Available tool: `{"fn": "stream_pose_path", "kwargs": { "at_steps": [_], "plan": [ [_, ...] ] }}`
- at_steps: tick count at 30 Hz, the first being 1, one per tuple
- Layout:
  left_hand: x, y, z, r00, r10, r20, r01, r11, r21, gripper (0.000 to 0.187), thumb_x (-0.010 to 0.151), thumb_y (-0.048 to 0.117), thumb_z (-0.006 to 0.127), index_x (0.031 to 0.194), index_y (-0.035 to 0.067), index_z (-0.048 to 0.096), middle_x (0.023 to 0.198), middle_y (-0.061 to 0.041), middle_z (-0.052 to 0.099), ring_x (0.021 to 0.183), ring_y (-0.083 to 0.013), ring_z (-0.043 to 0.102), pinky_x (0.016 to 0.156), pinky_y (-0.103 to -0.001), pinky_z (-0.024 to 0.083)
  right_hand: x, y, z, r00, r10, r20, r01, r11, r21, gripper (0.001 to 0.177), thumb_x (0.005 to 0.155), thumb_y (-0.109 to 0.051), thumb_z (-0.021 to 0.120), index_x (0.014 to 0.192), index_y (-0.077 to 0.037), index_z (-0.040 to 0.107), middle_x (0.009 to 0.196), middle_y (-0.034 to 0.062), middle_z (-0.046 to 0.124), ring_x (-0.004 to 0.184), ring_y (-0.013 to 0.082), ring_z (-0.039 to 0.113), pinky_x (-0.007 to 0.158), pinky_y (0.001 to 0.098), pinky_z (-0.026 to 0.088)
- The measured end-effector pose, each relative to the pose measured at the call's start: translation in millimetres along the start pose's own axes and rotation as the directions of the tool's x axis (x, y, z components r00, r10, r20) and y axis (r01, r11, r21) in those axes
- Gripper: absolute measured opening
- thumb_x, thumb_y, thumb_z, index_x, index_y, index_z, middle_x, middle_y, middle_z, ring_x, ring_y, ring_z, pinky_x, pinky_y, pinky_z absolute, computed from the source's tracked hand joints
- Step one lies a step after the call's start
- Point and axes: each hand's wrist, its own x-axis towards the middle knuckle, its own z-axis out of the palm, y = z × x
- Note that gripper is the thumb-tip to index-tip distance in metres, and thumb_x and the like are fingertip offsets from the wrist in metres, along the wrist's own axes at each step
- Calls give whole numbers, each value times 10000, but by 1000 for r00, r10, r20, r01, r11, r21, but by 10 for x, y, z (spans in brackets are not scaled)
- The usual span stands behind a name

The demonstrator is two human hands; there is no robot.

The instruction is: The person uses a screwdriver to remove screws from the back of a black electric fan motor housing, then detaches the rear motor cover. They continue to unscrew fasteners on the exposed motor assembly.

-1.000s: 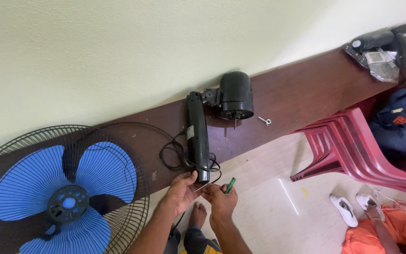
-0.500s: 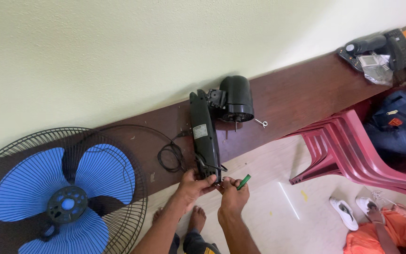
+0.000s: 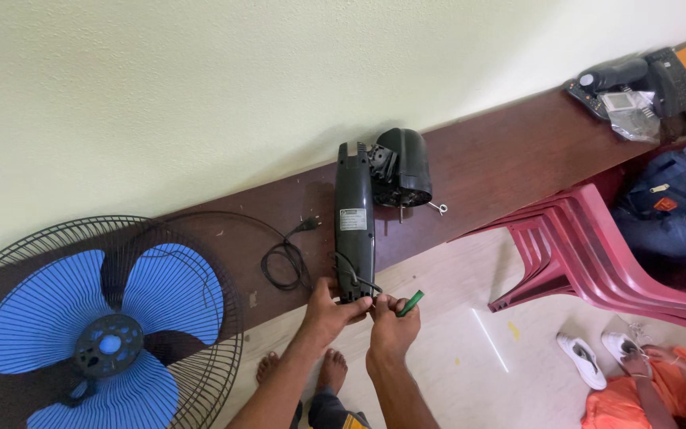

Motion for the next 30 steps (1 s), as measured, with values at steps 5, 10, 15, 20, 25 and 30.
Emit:
{"fn": "stream_pose_path", "kwargs": {
  "at_steps": [5,10,15,20,25,30],
  "plan": [
    [77,-92,-81,992,124,-36,-107,946,306,741,679,196,927,1230,-31,486,1153,-168,693,1027,-223,732,838,-337,624,-160,-84,43,979,-165,117,175,982,-73,321,883,99,671,904,-68,397,916,102,644,856,164,633,762,297,570],
    [103,-163,-96,977,206,-50,-173,913,369,780,662,236,938,1243,-44,499,1093,-158,740,1003,-209,738,852,-330,606,-338,-269,100,970,-170,174,211,943,-259,334,849,70,727,847,-65,422,915,104,732,738,136,637,642,278,532],
    [62,-130,-42,970,224,-98,-155,875,459,662,719,164,876,1235,-41,515,1104,-164,751,1014,-217,740,854,-339,594,-496,-391,173,947,-221,233,303,856,-419,321,824,38,786,770,-37,479,847,64,781,648,119,583,580,277,487],
    [-2,-145,-7,949,269,-166,-127,805,580,514,808,164,799,1232,-2,560,1142,-186,736,1042,-288,729,855,-393,568,-553,-464,211,914,-286,289,403,731,-550,247,790,-11,824,768,-43,581,773,85,768,669,143,666,640,310,545],
    [37,-203,14,935,323,-150,-206,834,512,490,803,166,790,1195,-23,564,1108,-204,746,1013,-295,756,841,-392,592,-526,-468,225,891,-354,285,454,662,-596,291,767,-54,846,748,-24,557,772,71,780,655,163,699,644,336,552],
    [68,-271,-3,913,381,-150,-248,805,538,480,816,164,798,1187,-33,565,1090,-223,737,1016,-314,748,836,-401,587,-502,-427,215,886,-365,285,461,642,-612,321,774,-78,846,749,-1,536,811,56,800,686,178,748,659,344,572]
  ]
}}
